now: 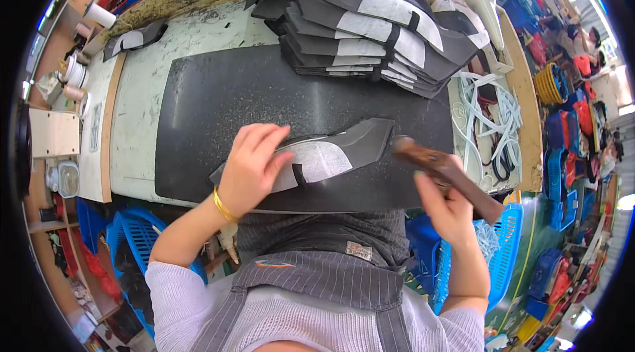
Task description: The person folds the edges of shoe components and hammers them down on a work mat using a wooden tool, repeating the process across multiple pieces.
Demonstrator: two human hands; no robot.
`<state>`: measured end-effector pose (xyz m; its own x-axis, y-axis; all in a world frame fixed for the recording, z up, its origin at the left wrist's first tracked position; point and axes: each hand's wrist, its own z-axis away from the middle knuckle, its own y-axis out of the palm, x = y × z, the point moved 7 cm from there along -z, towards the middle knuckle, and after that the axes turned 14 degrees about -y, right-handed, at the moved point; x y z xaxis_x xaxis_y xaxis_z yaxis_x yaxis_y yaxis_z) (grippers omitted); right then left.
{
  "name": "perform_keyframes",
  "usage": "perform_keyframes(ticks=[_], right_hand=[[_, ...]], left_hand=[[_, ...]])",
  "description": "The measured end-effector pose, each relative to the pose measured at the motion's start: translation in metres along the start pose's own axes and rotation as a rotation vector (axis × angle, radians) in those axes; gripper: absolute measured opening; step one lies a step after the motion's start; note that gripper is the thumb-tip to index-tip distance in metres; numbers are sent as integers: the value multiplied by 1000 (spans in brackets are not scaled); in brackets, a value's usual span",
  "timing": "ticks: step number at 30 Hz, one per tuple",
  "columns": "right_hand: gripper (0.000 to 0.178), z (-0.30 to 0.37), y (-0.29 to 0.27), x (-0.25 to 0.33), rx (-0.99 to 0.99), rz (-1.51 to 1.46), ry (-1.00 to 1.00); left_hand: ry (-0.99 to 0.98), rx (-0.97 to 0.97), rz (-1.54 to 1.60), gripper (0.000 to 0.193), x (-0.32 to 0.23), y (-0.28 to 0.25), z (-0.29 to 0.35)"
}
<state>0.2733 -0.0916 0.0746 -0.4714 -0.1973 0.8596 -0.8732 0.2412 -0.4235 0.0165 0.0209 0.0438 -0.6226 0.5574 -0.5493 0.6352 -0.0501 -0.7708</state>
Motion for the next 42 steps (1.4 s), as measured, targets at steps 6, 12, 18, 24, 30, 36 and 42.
perform_keyframes(ticks=[6,12,18,24,30,36,42], right_hand=[[21,-61,79,20,429,174,-217],[20,-53,84,5,542,325,-172],[17,-99,62,38,385,311,-277],[37,-83,88,21,674,204,-260],[29,-62,104,-5,715,136,-36],[33,-79,115,20,742,149,-168],[32,-68,145,17,944,161,-219]], left_hand=[[-260,528,307,27,25,42,-35],[-117,325,223,18,0,37,-34],[46,186,35,22,-10,30,-19],[104,162,-4,22,-16,33,-21],[-150,412,240,19,21,20,-18],[-51,298,156,24,15,11,-6],[54,258,180,24,19,7,-8]])
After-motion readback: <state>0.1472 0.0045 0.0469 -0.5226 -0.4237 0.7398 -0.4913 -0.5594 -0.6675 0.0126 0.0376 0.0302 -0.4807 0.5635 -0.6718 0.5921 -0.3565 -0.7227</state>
